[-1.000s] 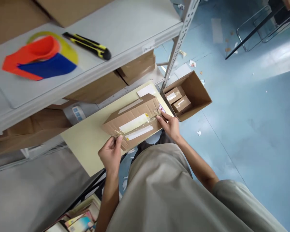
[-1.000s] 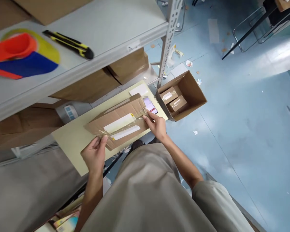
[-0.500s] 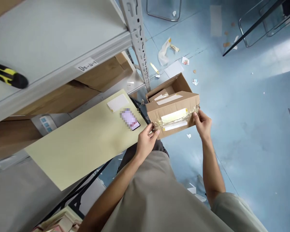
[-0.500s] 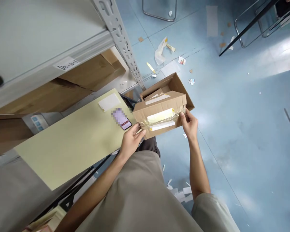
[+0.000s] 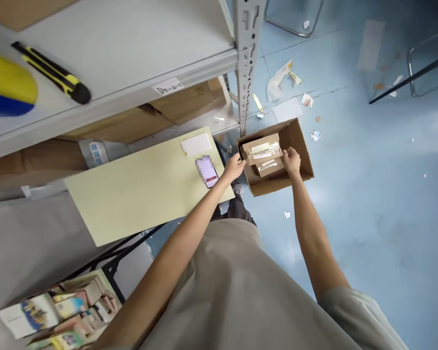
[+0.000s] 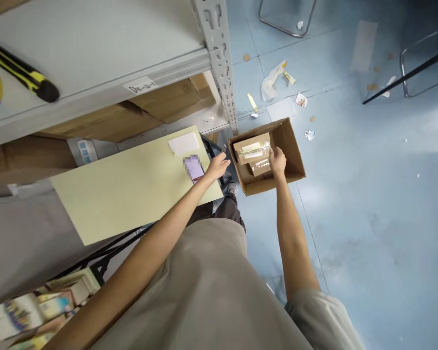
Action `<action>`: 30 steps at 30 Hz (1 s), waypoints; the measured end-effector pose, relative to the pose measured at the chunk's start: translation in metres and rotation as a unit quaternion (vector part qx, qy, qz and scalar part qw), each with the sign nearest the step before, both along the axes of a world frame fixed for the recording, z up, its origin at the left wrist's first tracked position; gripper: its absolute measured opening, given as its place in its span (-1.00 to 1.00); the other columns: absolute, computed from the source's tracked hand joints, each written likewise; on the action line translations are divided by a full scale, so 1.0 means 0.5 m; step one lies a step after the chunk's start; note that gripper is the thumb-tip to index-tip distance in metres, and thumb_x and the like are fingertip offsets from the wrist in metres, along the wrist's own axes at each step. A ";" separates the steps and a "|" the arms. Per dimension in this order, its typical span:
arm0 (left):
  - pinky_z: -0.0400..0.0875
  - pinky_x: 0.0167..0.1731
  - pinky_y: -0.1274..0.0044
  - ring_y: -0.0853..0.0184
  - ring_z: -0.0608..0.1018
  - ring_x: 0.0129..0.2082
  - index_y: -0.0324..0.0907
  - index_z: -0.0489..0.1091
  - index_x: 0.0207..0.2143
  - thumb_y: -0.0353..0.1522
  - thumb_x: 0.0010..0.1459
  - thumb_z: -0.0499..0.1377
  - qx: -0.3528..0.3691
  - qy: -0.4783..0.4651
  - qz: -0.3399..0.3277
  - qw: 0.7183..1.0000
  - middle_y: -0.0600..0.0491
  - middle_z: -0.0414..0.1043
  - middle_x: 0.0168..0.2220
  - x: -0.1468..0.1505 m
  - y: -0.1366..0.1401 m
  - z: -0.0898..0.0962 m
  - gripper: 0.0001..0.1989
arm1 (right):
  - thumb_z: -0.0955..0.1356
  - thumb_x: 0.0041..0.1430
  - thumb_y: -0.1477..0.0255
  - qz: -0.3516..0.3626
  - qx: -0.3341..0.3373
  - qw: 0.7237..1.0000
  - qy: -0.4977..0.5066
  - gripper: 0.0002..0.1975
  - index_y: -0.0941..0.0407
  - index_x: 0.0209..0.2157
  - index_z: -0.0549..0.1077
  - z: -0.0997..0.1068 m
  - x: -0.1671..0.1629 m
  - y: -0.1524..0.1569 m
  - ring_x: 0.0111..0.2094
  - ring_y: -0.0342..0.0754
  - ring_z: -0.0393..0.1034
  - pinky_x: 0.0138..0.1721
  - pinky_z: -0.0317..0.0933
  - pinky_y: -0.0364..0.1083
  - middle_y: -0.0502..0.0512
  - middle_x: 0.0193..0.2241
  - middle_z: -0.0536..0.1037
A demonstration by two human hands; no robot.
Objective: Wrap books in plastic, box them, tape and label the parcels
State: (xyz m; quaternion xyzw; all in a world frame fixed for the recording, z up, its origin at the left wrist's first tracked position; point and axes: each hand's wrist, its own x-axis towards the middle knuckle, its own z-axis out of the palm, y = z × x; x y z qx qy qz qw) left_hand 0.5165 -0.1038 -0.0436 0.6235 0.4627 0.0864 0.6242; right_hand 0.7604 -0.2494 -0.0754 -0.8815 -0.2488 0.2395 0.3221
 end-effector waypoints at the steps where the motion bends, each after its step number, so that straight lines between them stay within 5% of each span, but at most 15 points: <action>1: 0.48 0.31 0.21 -0.02 0.61 0.30 -0.33 0.48 0.12 -0.36 0.33 0.30 -0.020 -0.007 0.028 0.999 -0.37 0.59 0.23 -0.035 0.009 0.014 -0.64 | 0.29 0.43 -0.08 -0.001 0.002 1.000 0.021 -0.32 0.26 0.13 0.58 -0.002 -0.022 0.006 0.15 0.34 0.57 0.24 0.39 0.27 0.54 0.06 0.67; 5: 0.54 0.29 0.18 0.05 0.66 0.23 -0.25 0.45 0.26 -0.13 0.41 0.28 -0.064 -0.055 0.134 0.987 -0.32 0.50 0.35 -0.226 -0.006 0.093 -0.48 | 0.31 0.36 -0.15 0.055 0.042 0.994 0.088 -0.26 0.23 0.13 0.62 0.016 -0.122 -0.015 0.21 0.33 0.58 0.27 0.41 0.26 0.53 0.14 0.67; 9: 0.61 0.23 0.15 0.05 0.72 0.12 -0.23 0.50 0.22 0.07 0.31 0.32 -0.087 -0.031 0.215 0.972 -0.30 0.59 0.26 -0.379 -0.102 0.157 -0.34 | 0.33 0.34 -0.17 0.098 0.055 0.985 0.133 -0.29 0.18 0.06 0.67 0.053 -0.215 -0.040 0.17 0.33 0.62 0.24 0.45 0.27 0.46 0.08 0.72; 15: 0.62 0.22 0.18 0.02 0.72 0.13 -0.16 0.57 0.18 0.15 0.27 0.33 -0.153 -0.050 0.175 0.971 -0.24 0.65 0.20 -0.435 -0.234 0.199 -0.33 | 0.36 0.39 -0.11 0.204 0.054 0.959 0.187 -0.45 0.07 -0.05 0.70 0.111 -0.330 0.001 0.08 0.32 0.67 0.17 0.49 0.27 0.30 -0.02 0.77; 24: 0.60 0.26 0.22 0.01 0.69 0.21 -0.12 0.60 0.14 0.11 0.29 0.34 -0.106 -0.119 0.273 0.949 -0.16 0.68 0.16 -0.563 -0.253 0.222 -0.40 | 0.36 0.40 -0.16 0.342 0.070 0.917 0.194 -0.40 0.08 -0.02 0.69 0.227 -0.537 0.126 0.07 0.31 0.66 0.14 0.52 0.25 0.34 -0.01 0.76; 30: 0.59 0.25 0.22 0.01 0.71 0.18 -0.12 0.61 0.13 0.13 0.29 0.34 -0.073 -0.180 0.340 0.920 -0.18 0.69 0.14 -0.727 -0.263 0.220 -0.39 | 0.39 0.39 -0.14 0.406 0.067 0.890 0.199 -0.43 0.07 0.01 0.66 0.285 -0.746 0.162 0.06 0.27 0.69 0.20 0.51 0.27 0.32 0.00 0.76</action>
